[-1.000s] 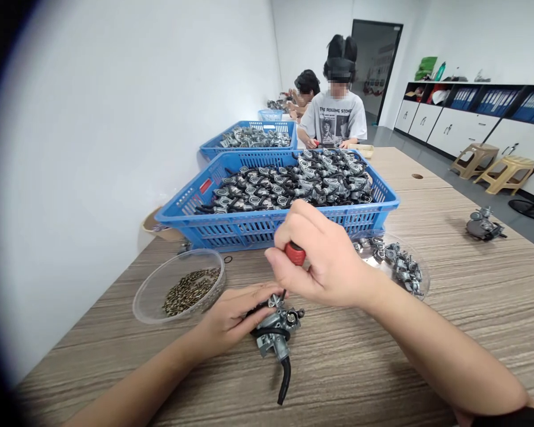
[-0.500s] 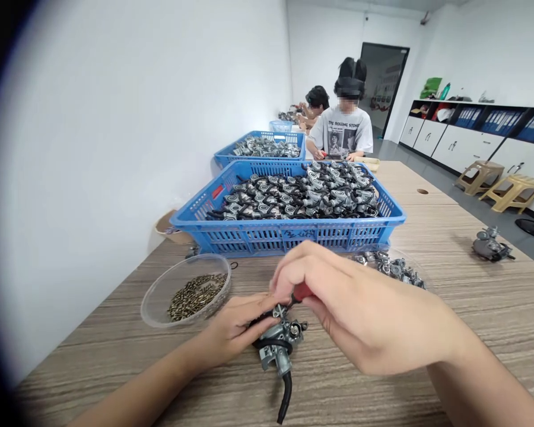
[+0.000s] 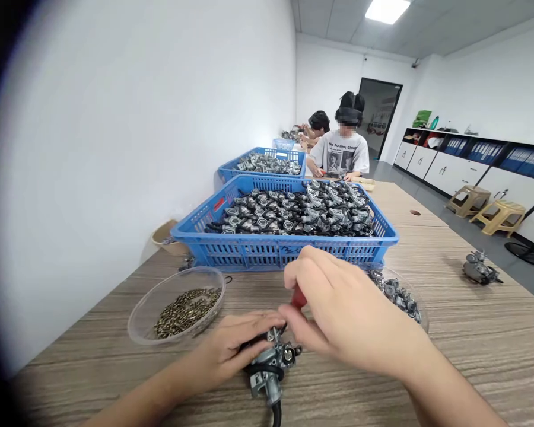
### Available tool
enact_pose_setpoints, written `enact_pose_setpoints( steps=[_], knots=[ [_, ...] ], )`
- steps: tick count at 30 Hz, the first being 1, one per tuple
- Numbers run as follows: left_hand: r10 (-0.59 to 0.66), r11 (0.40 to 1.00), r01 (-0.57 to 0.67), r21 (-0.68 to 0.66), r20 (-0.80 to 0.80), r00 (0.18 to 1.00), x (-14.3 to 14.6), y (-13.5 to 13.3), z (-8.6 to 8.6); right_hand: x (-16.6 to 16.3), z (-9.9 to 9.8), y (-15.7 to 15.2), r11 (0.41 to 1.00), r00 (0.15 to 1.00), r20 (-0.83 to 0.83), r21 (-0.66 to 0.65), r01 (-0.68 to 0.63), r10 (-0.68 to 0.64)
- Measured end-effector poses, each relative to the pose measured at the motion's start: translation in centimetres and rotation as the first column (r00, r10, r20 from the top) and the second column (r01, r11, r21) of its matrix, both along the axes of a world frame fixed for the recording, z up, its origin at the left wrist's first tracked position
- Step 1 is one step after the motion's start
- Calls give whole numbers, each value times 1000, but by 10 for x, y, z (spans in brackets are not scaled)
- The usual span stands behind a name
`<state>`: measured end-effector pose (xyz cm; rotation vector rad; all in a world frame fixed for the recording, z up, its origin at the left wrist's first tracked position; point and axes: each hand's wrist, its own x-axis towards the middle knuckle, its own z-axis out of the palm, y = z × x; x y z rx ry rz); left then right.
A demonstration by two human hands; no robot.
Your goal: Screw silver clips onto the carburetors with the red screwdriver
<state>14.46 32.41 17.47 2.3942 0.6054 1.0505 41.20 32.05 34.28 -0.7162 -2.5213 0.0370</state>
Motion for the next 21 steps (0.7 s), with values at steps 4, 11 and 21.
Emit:
enact_pose_setpoints(
  steps=[4, 11, 21],
  knots=[
    [16, 1000, -16, 9, -3, 1000, 0, 0, 0, 12, 12, -14, 950, 996, 10, -300, -84, 91],
    [20, 1000, -20, 11, -3, 1000, -1, 0, -3, 11, 6, -1, 960, 995, -56, -264, -96, 84],
    [27, 1000, -27, 1, 5, 1000, 0, 1, -1, -3, -6, 9, 976, 996, -68, 205, 76, -64]
  ],
)
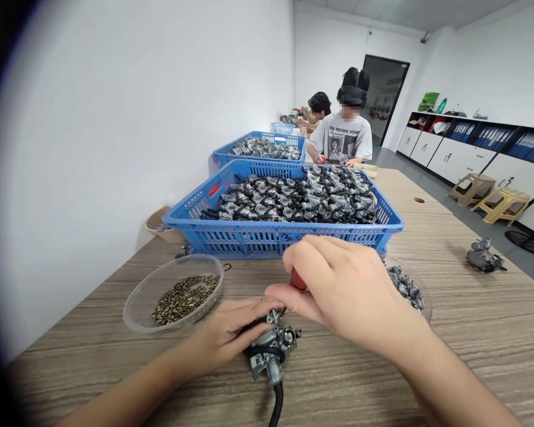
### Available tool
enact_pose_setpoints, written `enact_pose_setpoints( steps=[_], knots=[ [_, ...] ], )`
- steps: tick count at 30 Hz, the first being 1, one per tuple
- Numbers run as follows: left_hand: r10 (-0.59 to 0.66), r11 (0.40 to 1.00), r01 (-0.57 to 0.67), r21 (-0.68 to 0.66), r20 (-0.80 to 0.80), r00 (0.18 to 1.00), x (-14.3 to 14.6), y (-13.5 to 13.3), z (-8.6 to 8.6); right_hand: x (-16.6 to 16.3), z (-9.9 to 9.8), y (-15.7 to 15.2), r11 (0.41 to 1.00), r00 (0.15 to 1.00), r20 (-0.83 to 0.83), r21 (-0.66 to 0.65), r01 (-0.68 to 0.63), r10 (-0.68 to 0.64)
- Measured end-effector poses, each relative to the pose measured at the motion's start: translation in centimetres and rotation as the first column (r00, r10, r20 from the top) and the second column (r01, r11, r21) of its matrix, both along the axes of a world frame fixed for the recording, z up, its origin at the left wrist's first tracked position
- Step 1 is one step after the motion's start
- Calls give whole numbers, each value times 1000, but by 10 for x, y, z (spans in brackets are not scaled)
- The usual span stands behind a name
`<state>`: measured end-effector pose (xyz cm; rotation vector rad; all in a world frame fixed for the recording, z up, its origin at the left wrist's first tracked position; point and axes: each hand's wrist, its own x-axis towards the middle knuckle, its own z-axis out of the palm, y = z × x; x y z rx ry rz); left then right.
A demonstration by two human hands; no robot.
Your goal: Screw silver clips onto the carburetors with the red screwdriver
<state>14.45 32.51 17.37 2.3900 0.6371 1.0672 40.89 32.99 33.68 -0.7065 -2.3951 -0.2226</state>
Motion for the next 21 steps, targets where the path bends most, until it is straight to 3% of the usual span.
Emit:
enact_pose_setpoints(
  steps=[2, 4, 6, 7, 9, 12, 15, 17, 19, 21],
  knots=[
    [0, 1000, 0, -9, -7, 1000, 0, 0, -1, 4, 6, -3, 972, 995, -2, -217, -94, 96],
    [1, 1000, -1, -29, -9, 1000, 0, 0, -2, 9, 11, -6, 875, 973, -55, -428, -227, 225],
    [-2, 999, 2, -40, -4, 1000, 0, 0, -3, 10, 10, -5, 774, 944, -132, -545, -324, 302],
    [-3, 999, 3, -40, 0, 1000, 0, 0, -3, 9, 8, -4, 753, 937, -170, -559, -348, 306],
    [-10, 999, 10, -34, 5, 1000, 1, 0, -3, 3, -1, 2, 800, 937, -229, -489, -347, 266],
    [-16, 1000, 16, -13, 6, 1000, 2, -1, -1, -7, -15, 14, 961, 956, -229, -164, -221, 180],
    [-3, 1000, 3, -16, -15, 1000, 2, -1, 1, -9, -21, 20, 979, 980, -120, 146, -143, 161],
    [6, 1000, -7, -25, -31, 999, 1, 0, 1, -5, -17, 17, 978, 981, -55, 104, -179, 186],
    [17, 1000, -17, -17, -33, 999, 0, 1, 0, 0, -10, 11, 969, 975, -36, -105, -222, 220],
    [31, 999, -31, -8, -29, 999, -1, 2, -2, 4, -3, 4, 921, 969, -45, -303, -244, 242]
  ],
)
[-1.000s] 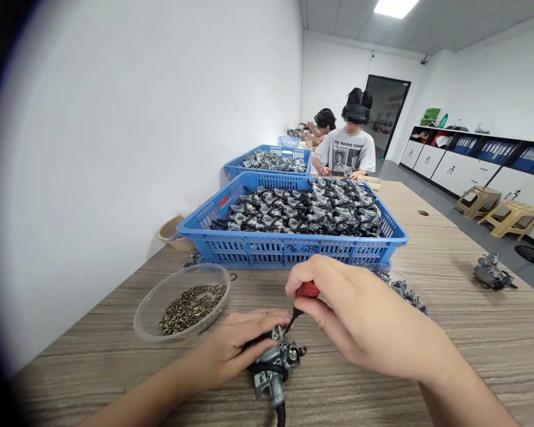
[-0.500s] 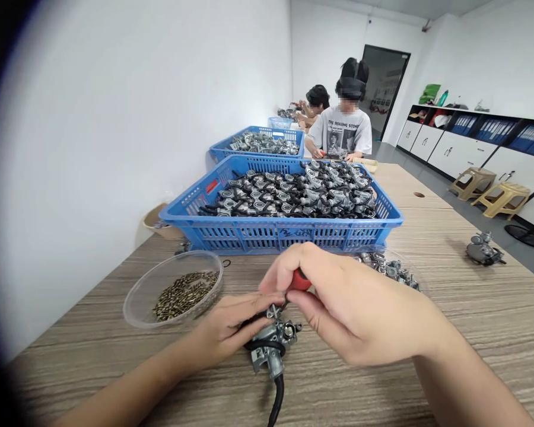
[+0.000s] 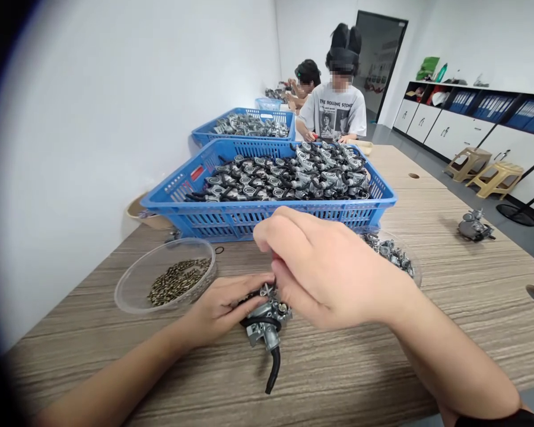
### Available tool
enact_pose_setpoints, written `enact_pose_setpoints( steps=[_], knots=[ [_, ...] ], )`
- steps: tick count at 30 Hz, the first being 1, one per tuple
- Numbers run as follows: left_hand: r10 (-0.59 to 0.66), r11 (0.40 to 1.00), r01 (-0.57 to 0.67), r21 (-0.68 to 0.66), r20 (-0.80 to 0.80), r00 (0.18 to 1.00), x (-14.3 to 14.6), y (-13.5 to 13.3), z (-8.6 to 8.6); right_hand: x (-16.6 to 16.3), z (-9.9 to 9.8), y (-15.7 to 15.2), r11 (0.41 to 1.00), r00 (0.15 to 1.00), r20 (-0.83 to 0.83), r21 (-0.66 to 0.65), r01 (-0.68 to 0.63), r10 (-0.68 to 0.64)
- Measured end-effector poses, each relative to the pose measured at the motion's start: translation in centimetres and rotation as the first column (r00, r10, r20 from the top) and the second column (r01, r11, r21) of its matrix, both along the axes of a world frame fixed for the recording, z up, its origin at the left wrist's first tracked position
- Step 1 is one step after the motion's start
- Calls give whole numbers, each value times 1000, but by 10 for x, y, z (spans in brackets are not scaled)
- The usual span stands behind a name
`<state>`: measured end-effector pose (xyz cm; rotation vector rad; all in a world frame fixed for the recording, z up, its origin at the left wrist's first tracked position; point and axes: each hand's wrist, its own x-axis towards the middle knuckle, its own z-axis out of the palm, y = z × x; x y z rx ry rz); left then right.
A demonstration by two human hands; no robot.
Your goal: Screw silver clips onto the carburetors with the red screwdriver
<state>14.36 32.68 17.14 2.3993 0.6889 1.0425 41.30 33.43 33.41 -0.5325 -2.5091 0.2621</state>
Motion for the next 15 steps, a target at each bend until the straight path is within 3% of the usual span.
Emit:
enact_pose_setpoints(
  steps=[2, 4, 6, 8, 11, 13, 15],
  knots=[
    [1, 1000, -1, 0, 2, 1000, 0, 0, -1, 1, 5, -4, 992, 998, -6, -115, -60, 60],
    [-9, 1000, 9, -2, 9, 1000, 1, 0, -1, -1, 6, -5, 981, 990, -34, -138, -139, 136],
    [-16, 1000, 16, 5, 24, 1000, 2, 0, 0, -5, 3, -3, 990, 990, -37, -40, -137, 135],
    [-8, 1000, 8, 8, 33, 999, 3, -1, 1, -10, -2, 0, 989, 999, -49, 146, -6, 14],
    [8, 1000, -8, 7, 28, 1000, 4, -1, 3, -16, -9, 0, 904, 979, -136, 380, 195, -153],
    [2, 1000, -2, 0, 25, 1000, 3, 0, 2, -17, -9, -4, 887, 975, -119, 405, 220, -188],
    [-8, 1000, 8, -5, 30, 1000, 3, 0, 1, -16, -4, -10, 930, 983, -52, 319, 183, -176]
  ],
)
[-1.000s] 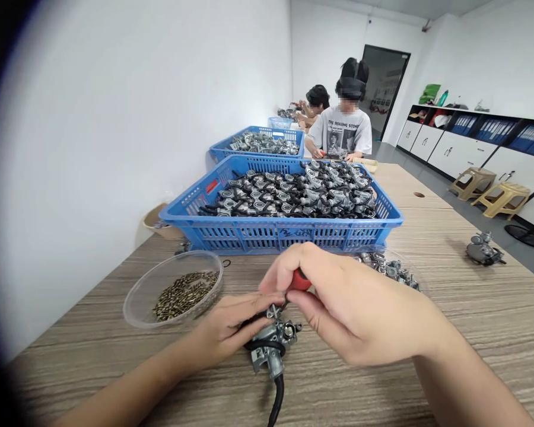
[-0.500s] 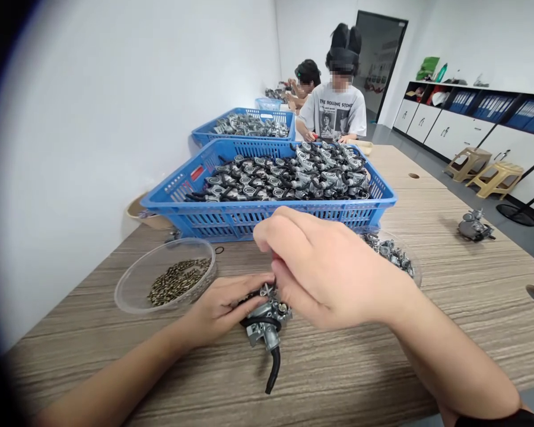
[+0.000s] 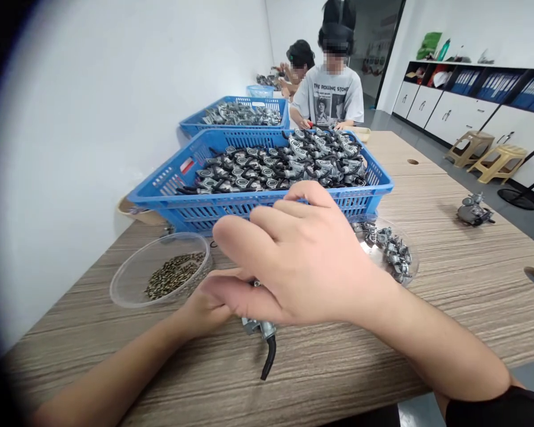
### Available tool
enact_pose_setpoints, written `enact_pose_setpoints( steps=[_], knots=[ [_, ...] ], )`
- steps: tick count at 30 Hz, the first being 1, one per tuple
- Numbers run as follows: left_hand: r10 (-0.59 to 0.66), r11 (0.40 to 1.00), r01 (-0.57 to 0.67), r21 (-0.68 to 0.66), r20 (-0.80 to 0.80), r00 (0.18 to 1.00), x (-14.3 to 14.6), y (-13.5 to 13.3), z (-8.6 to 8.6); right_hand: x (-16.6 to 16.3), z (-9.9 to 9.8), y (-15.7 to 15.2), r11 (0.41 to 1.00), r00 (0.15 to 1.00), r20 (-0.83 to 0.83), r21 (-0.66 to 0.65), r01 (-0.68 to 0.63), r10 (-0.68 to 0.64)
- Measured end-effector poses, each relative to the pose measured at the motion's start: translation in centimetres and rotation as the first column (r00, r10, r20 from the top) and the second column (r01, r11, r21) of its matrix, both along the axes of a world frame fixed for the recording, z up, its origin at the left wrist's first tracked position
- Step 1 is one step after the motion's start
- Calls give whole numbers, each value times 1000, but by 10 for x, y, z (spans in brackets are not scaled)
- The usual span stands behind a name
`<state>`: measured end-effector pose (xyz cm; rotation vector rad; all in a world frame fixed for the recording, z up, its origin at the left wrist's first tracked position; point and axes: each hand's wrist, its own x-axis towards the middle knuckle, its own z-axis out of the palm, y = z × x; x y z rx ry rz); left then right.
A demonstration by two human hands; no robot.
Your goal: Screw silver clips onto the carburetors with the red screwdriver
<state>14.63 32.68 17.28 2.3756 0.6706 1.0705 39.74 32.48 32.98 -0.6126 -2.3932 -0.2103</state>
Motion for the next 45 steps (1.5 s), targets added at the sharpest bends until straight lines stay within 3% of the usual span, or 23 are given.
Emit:
enact_pose_setpoints(
  steps=[3, 5, 7, 9, 13, 16, 19, 22, 25, 27, 30, 34, 36, 39, 42, 45],
  knots=[
    [18, 1000, -18, 4, -1, 1000, -1, 0, -1, 7, 10, -5, 958, 990, 23, -258, -125, 136],
    [29, 1000, -29, 11, -13, 999, -1, 0, -1, 11, 14, -4, 872, 968, -25, -428, -236, 250],
    [27, 1000, -27, 11, -8, 1000, 0, 0, 0, 13, 12, 1, 810, 951, -95, -503, -302, 295],
    [18, 1000, -18, -8, 1, 1000, 1, -1, 1, 11, 6, 7, 832, 951, -146, -461, -308, 271],
    [6, 1000, -6, -19, 13, 1000, 2, -1, 3, 3, -8, 18, 956, 971, -157, -205, -209, 179],
    [7, 1000, -7, -7, 5, 1000, 1, -1, 1, 4, -9, 19, 992, 989, -92, -31, -120, 116],
    [21, 1000, -21, 0, -18, 1000, -1, -1, -1, 12, 1, 11, 979, 992, -3, -160, -128, 129],
    [26, 1000, -26, 0, -25, 999, -1, -2, -2, 21, 15, 1, 889, 973, 47, -419, -185, 225],
    [2, 1000, -2, 1, -8, 1000, 0, -2, -1, 22, 17, 0, 824, 949, -32, -487, -288, 313],
    [4, 1000, -4, 11, -5, 1000, 0, -3, -1, 15, 10, 4, 870, 962, -115, -410, -273, 248],
    [18, 1000, -18, 12, -32, 999, -1, -2, -2, 2, -6, 14, 982, 978, -207, -180, -59, 20],
    [16, 1000, -16, 1, -53, 998, -2, -2, -3, -4, -15, 20, 1000, 982, -191, 3, 4, -4],
    [14, 1000, -14, 2, -41, 999, -1, -2, -3, 1, -12, 19, 999, 995, -103, -39, -10, 6],
    [13, 1000, -13, -7, -25, 1000, -1, -2, -3, 11, -3, 13, 968, 995, -5, -232, -99, 101],
    [-4, 999, 2, -40, -29, 1000, -1, -3, -2, 19, 7, 8, 883, 969, -29, -404, -237, 246],
    [5, 999, -6, -40, -19, 1000, -1, -3, -2, 20, 9, 9, 826, 949, -87, -472, -307, 302]
  ],
)
